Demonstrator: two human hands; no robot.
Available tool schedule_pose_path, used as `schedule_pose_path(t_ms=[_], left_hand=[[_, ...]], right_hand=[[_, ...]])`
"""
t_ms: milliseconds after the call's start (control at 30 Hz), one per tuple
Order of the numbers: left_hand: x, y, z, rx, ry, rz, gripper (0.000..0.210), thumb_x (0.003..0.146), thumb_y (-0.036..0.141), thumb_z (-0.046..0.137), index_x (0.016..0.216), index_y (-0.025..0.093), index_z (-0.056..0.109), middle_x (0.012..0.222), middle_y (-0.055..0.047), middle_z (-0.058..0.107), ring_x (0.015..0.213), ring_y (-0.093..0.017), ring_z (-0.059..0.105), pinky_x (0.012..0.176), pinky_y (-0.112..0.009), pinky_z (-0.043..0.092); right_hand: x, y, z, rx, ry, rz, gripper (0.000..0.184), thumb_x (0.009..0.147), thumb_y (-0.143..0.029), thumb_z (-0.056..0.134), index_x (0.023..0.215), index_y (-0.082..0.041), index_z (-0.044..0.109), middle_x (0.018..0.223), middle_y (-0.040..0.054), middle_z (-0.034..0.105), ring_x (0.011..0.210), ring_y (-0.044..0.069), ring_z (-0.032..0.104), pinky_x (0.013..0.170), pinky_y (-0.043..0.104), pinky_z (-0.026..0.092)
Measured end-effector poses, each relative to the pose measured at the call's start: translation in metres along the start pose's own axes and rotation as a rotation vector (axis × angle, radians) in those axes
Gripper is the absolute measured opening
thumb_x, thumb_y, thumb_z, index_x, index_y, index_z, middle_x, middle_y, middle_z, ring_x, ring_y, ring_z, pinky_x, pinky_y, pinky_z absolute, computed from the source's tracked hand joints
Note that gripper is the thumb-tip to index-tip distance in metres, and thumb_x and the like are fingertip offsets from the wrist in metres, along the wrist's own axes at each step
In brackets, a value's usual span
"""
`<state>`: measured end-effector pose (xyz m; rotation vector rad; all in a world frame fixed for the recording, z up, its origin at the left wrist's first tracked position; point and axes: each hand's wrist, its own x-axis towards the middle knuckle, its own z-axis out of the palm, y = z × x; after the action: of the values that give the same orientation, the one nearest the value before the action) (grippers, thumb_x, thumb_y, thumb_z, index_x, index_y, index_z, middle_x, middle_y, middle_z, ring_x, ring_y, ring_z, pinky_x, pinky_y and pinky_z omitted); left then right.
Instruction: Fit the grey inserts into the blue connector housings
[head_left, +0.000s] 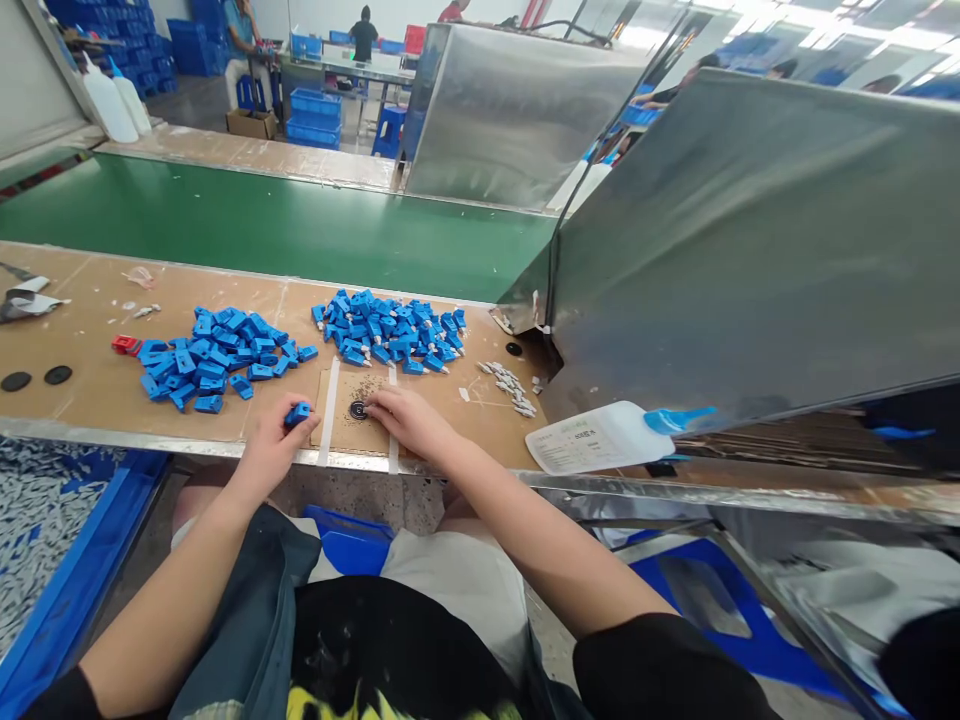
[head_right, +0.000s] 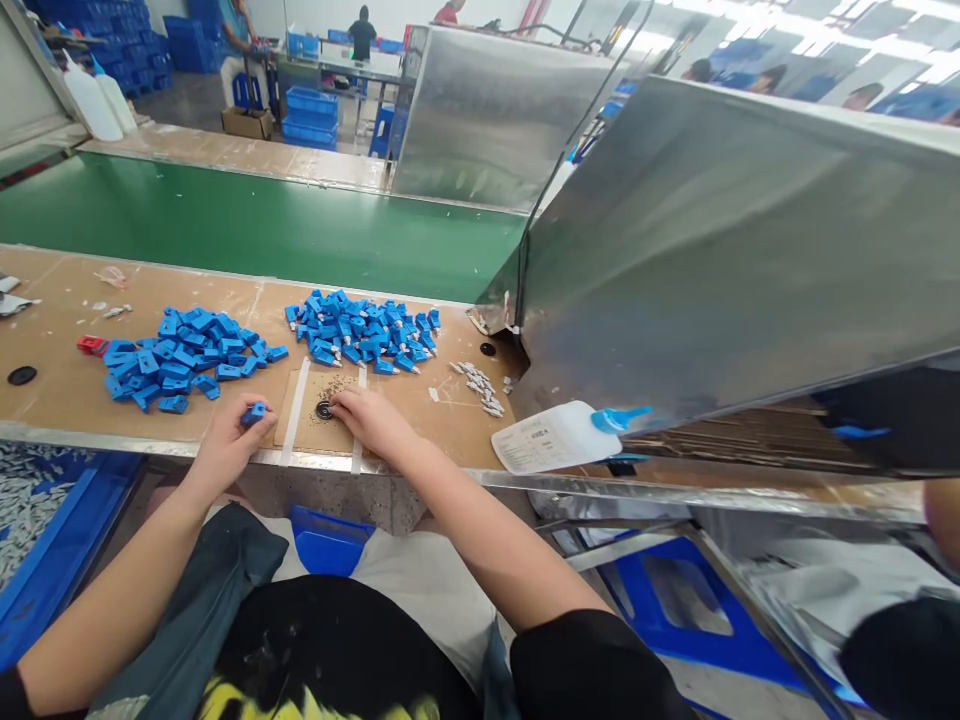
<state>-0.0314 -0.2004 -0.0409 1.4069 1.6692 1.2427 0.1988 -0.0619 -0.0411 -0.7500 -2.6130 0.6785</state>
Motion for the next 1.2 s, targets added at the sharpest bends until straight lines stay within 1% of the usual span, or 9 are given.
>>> schedule_pose_path(t_ms=[100, 200, 333, 400, 533, 633, 767, 933, 1200], left_hand=[[-0.003, 0.007, 0.007, 0.147, -0.071, -0.019, 0.034, 0.098, 0.051, 0.051, 0.114, 0.022, 0.06, 0.087, -0.001, 0.064, 0.074, -0.016, 0.059, 0.067, -0.026, 0.044], [-0.006, 0.012, 0.01, 0.186, -0.095, -0.061, 0.036, 0.1, 0.053, 0.048, 0.117, 0.023, 0.056, 0.088, -0.001, 0.066, 0.079, -0.017, 0.062, 0.07, -0.027, 0.044], [-0.005, 0.013, 0.014, 0.11, -0.167, -0.137, 0.041, 0.096, 0.058, 0.053, 0.114, 0.022, 0.058, 0.07, 0.004, 0.062, 0.061, -0.016, 0.059, 0.062, -0.027, 0.042], [-0.003, 0.013, 0.017, 0.046, -0.244, -0.144, 0.042, 0.093, 0.059, 0.058, 0.112, 0.022, 0.062, 0.064, 0.005, 0.06, 0.055, -0.015, 0.059, 0.061, -0.027, 0.043], [0.0, 0.017, 0.02, 0.065, -0.3, -0.096, 0.042, 0.092, 0.057, 0.061, 0.116, 0.022, 0.067, 0.061, 0.005, 0.061, 0.054, -0.015, 0.061, 0.061, -0.026, 0.044], [0.001, 0.02, 0.021, 0.131, -0.337, -0.044, 0.043, 0.093, 0.056, 0.06, 0.119, 0.023, 0.068, 0.064, 0.005, 0.064, 0.053, -0.014, 0.06, 0.061, -0.026, 0.044], [0.001, 0.019, 0.022, 0.219, -0.357, 0.024, 0.041, 0.094, 0.053, 0.061, 0.12, 0.023, 0.069, 0.074, 0.002, 0.071, 0.059, -0.015, 0.063, 0.063, -0.026, 0.044], [0.002, 0.014, 0.021, 0.301, -0.368, 0.186, 0.032, 0.096, 0.048, 0.061, 0.115, 0.025, 0.071, 0.1, -0.002, 0.077, 0.083, -0.019, 0.07, 0.073, -0.027, 0.047], [0.001, 0.008, 0.022, 0.38, -0.379, 0.227, 0.036, 0.099, 0.052, 0.053, 0.119, 0.025, 0.068, 0.109, -0.004, 0.076, 0.095, -0.022, 0.071, 0.078, -0.029, 0.049]], right_hand=[[0.002, -0.003, 0.001, 0.032, -0.018, -0.005, 0.019, 0.102, -0.023, 0.055, 0.101, -0.014, 0.073, 0.098, 0.0116, 0.071, 0.093, 0.021, 0.066, 0.085, 0.034, 0.051], [0.0, -0.002, 0.005, 0.215, 0.081, 0.032, 0.018, 0.1, -0.027, 0.059, 0.1, -0.017, 0.075, 0.1, 0.0099, 0.074, 0.093, 0.021, 0.067, 0.086, 0.034, 0.052], [-0.01, -0.003, 0.008, 0.575, 0.27, 0.212, 0.024, 0.096, -0.04, 0.064, 0.103, -0.02, 0.075, 0.097, 0.0067, 0.076, 0.078, 0.018, 0.068, 0.072, 0.031, 0.055], [-0.017, -0.007, 0.008, 0.656, 0.332, 0.207, 0.025, 0.095, -0.042, 0.065, 0.101, -0.02, 0.076, 0.091, 0.0058, 0.075, 0.076, 0.018, 0.068, 0.071, 0.031, 0.056], [-0.029, -0.018, 0.007, 0.613, 0.407, 0.119, 0.018, 0.093, -0.037, 0.07, 0.102, -0.023, 0.076, 0.097, 0.0062, 0.075, 0.09, 0.02, 0.07, 0.082, 0.034, 0.057], [-0.036, -0.025, 0.005, 0.571, 0.405, 0.126, 0.018, 0.091, -0.036, 0.073, 0.103, -0.022, 0.075, 0.098, 0.0064, 0.075, 0.089, 0.02, 0.071, 0.08, 0.033, 0.058], [-0.042, -0.03, 0.003, 0.48, 0.352, 0.058, 0.012, 0.093, -0.032, 0.072, 0.099, -0.021, 0.073, 0.094, 0.0058, 0.075, 0.087, 0.019, 0.071, 0.079, 0.031, 0.057], [-0.045, -0.031, 0.001, 0.305, 0.28, -0.053, 0.007, 0.098, -0.025, 0.065, 0.098, -0.021, 0.071, 0.092, 0.0046, 0.074, 0.085, 0.017, 0.07, 0.08, 0.029, 0.055], [-0.048, -0.032, 0.0, 0.166, 0.187, -0.088, 0.008, 0.099, -0.018, 0.059, 0.101, -0.02, 0.067, 0.092, 0.0046, 0.073, 0.083, 0.016, 0.068, 0.076, 0.026, 0.051]])
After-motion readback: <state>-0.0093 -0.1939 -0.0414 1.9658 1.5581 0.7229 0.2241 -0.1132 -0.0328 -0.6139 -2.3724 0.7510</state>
